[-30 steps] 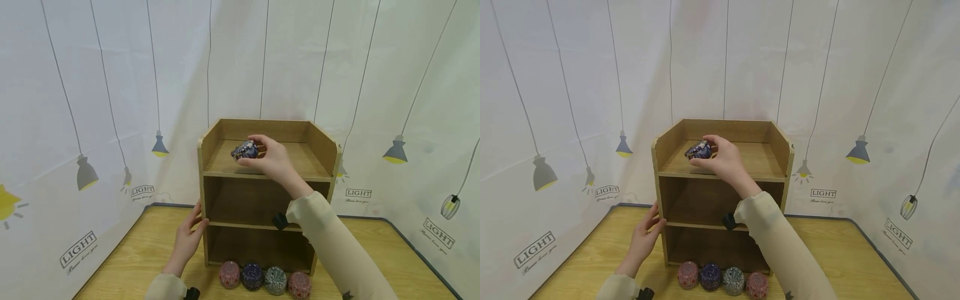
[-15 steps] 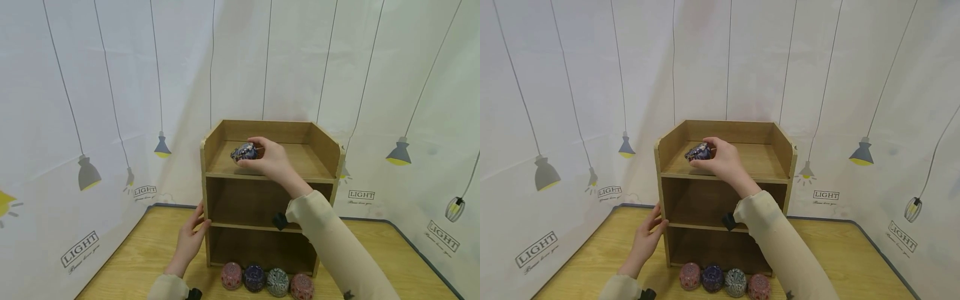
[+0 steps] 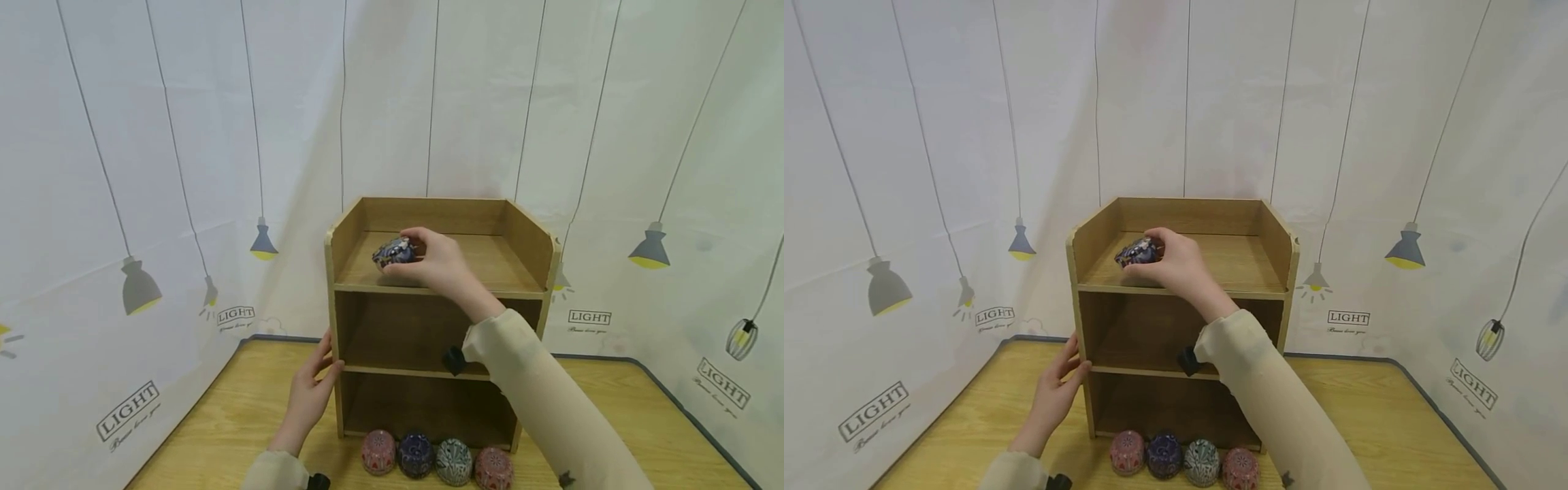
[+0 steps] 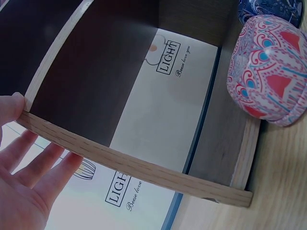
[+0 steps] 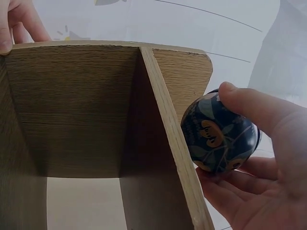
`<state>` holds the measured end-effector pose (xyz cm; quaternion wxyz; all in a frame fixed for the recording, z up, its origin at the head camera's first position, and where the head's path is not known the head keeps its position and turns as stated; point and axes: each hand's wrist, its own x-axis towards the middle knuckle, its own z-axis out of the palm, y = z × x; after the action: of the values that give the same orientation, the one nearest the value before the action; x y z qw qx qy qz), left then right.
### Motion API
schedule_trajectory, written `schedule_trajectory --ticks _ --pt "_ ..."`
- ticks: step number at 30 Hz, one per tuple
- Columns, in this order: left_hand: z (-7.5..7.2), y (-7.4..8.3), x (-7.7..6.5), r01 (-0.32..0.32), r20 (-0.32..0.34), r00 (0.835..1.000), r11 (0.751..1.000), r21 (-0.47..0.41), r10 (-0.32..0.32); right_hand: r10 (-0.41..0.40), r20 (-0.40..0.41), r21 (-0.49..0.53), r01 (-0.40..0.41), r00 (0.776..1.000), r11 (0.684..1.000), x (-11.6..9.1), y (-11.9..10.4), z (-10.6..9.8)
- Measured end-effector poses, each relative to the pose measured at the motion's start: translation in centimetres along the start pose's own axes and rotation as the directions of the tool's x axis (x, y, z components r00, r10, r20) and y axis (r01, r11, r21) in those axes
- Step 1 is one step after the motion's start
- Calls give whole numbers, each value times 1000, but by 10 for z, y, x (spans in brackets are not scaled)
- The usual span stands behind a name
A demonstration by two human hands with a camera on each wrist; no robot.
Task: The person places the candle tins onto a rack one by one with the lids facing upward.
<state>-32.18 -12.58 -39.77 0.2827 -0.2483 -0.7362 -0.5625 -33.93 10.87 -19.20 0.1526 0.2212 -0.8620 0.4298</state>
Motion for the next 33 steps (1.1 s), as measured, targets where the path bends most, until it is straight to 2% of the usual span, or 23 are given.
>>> schedule_trajectory --ticks 14,18,25,27,30,33 --pt "-2 1 0 19 6 1000 1000 12 -19 18 23 -65 -17 1000 998 6 3 5" --pt "-1 -2 0 0 1 1000 1000 23 0 19 27 -85 -16 999 996 6 3 7" --pt "2 -36 0 5 -22 1000 1000 11 -5 26 31 -103 -23 999 994 8 3 9" --pt "2 -39 0 6 -23 1000 1000 4 -6 27 35 -109 -23 999 994 8 3 10" --pt "2 -38 0 11 -26 1000 1000 -9 -11 28 40 -112 -24 999 993 9 3 11" --pt "2 -28 0 11 -28 1000 1000 -1 -11 29 43 -115 -24 999 993 9 1 12"
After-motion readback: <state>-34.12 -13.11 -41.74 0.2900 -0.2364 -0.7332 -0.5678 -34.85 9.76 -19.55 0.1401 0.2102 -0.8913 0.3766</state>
